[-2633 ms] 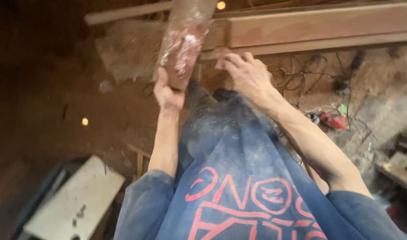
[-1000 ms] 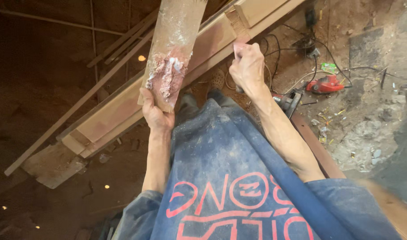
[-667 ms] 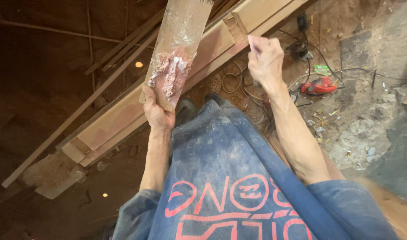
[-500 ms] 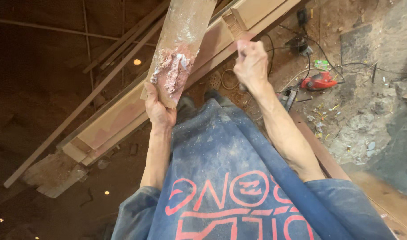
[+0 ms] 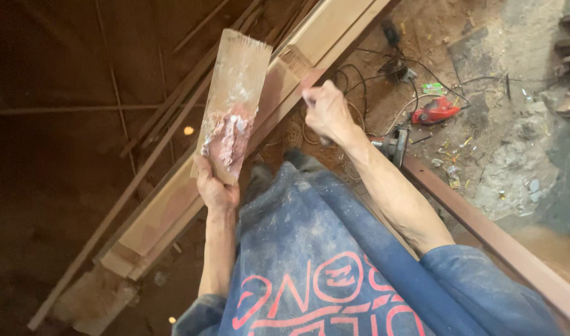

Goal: The person uses an angle grinder to sand a long wooden plank, then switches to hand sanding with sandpaper and a sanding block. The person smooths the plank's surface and edges while working in a cluttered workshop.

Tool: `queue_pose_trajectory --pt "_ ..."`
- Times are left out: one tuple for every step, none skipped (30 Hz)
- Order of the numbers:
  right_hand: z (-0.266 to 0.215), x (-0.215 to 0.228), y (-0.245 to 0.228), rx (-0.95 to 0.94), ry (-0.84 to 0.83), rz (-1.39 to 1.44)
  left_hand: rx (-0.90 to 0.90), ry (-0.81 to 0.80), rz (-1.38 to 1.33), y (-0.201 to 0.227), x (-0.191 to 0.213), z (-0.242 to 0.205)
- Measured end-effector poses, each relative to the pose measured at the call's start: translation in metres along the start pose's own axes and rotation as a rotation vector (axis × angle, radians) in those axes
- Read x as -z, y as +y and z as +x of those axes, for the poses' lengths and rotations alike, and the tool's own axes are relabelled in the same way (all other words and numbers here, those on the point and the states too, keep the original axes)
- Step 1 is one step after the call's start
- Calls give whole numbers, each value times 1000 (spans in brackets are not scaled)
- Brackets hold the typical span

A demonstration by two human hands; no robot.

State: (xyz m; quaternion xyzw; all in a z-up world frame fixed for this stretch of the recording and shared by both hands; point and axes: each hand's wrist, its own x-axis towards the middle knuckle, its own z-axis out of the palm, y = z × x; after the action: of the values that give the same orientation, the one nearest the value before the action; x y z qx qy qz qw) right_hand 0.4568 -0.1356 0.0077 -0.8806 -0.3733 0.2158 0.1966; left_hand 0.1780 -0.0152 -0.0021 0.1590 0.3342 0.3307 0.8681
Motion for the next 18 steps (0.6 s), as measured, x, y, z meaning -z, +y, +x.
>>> queue_pose_trajectory --pt "-2 1 1 23 -16 3 -9 3 3 0 -1 4" --pt "-4 5 5 47 -31 6 -4 2 5 -1 -2 9" --pt "-9 10 10 102 10 6 3 16 10 0 -1 8" --pt "-11 19 19 156 52 6 10 31 15 1 0 8" --pt "-16 24 27 217 77 5 12 21 10 1 4 3" --pt "-20 27 34 217 120 -19 14 12 5 1 8 3" --pt "-22 30 40 223 161 -43 10 5 -2 2 11 5" --pt "-23 30 44 230 202 -67 12 8 -6 4 13 4" --pt "-22 29 47 257 219 -69 13 3 -12 4 14 7" --pt "-19 27 49 285 235 -71 15 -1 -19 5 15 8" --pt "-14 24 48 318 254 -73 16 7 -14 6 14 10" --pt "-12 19 46 371 273 -94 17 15 -9 6 12 11" --pt "-9 12 45 412 293 -115 29 23 0 6 12 11" --pt "-7 6 45 453 311 -135 32 20 9 5 12 10" --pt "-11 -1 43 408 292 -92 33 17 18 3 11 10" --pt "-15 -6 41 362 272 -48 35 15 26 3 10 10" --pt "-20 -10 38 316 249 -3 51 20 13 3 11 10" --pt "-23 -13 36 263 204 0 68 26 0 3 12 9"
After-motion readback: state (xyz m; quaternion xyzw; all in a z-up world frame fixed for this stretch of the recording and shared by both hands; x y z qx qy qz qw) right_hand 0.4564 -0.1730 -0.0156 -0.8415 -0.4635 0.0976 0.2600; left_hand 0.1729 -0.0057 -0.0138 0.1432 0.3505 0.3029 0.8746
